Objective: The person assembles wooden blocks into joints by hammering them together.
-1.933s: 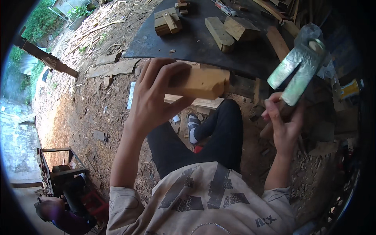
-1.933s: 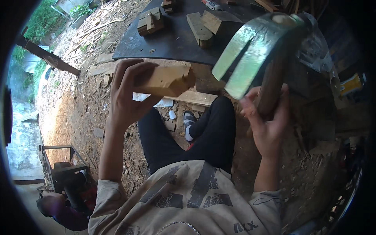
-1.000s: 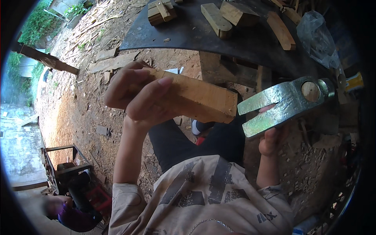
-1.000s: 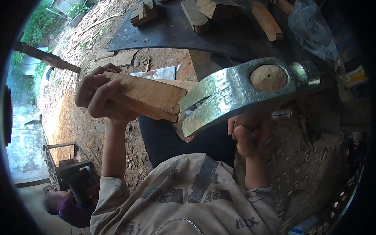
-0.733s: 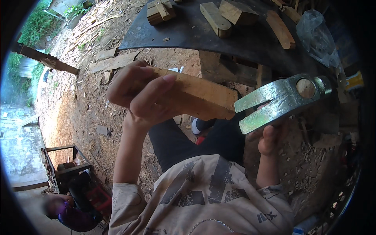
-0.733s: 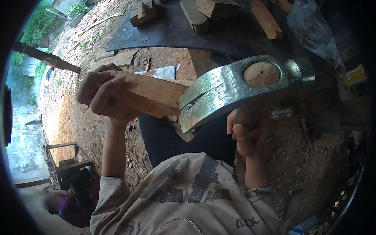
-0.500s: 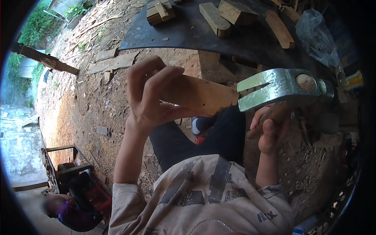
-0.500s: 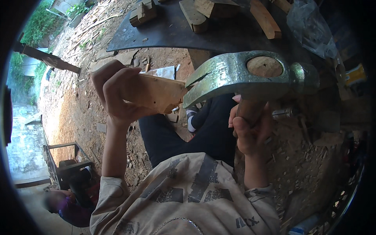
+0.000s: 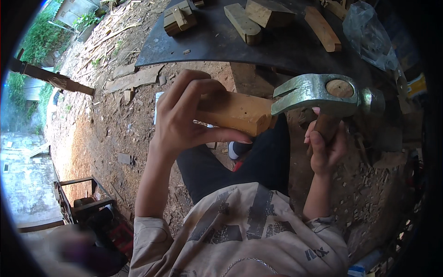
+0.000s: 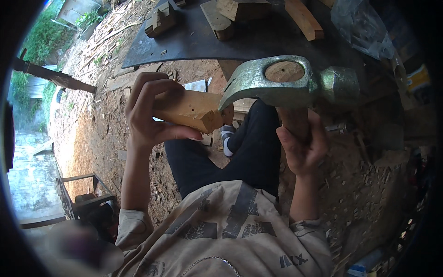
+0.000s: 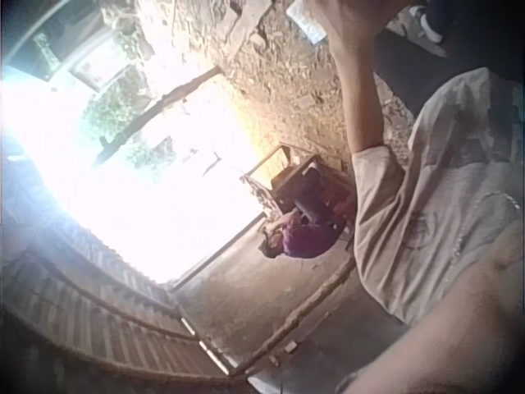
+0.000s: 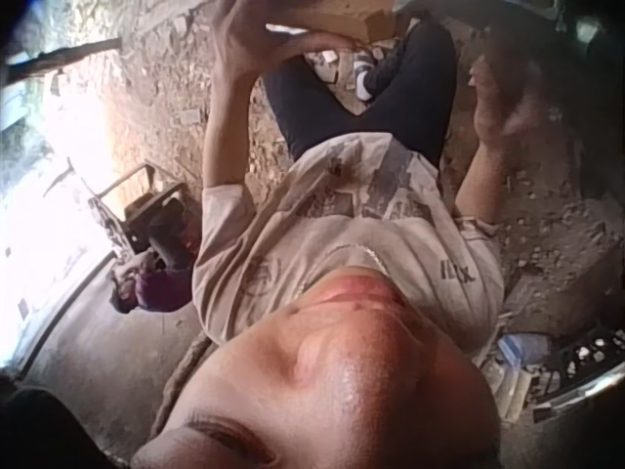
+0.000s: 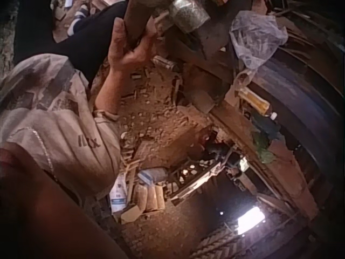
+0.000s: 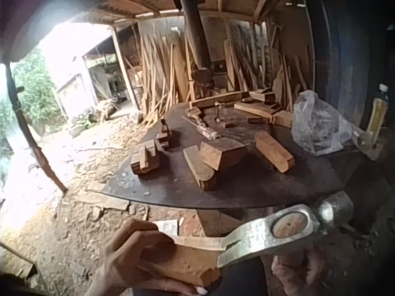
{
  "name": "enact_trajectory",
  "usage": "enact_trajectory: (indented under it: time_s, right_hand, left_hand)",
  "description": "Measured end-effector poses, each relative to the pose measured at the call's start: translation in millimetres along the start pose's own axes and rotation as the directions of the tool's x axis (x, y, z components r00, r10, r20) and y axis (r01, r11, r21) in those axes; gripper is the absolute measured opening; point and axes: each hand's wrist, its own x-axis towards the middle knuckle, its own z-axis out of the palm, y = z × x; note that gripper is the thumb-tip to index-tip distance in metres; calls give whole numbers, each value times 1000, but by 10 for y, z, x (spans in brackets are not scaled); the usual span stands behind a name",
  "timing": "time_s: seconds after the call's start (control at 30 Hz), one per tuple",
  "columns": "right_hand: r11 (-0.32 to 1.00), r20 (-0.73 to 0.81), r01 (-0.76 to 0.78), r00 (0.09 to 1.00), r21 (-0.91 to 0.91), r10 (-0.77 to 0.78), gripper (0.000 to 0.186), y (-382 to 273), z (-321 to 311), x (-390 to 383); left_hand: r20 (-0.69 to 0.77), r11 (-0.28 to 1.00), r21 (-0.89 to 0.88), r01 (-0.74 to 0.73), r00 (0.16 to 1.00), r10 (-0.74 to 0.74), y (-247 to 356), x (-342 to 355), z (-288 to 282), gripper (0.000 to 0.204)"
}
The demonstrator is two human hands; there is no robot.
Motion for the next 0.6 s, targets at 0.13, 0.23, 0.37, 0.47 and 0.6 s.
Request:
enact_trajectory:
  time_s: [0.13,0.23,0.37,0.47,0.6]
  right_hand:
    - [1000,-53,-15,998,13,16,46,39,-86,-19]
    - [999,-76,-40,996,35,42,45,48,-128,-26]
    - [998,-101,-52,994,-19,50,42,89,-187,-16]
    - [998,-128,-61,990,-27,57,42,104,-272,-29]
    - [986,-250,-163,955,11,161,29,64,-428,-112]
  left_hand:
    - [84,996,-90,-2,996,9,-84,66,70,79]
    - [132,991,-130,25,991,-8,-127,180,126,77]
    - [180,982,-190,-25,982,60,-166,470,224,74]
    - [262,974,-226,5,963,56,-117,685,320,84]
    - [345,980,-197,-7,936,77,-19,905,568,72]
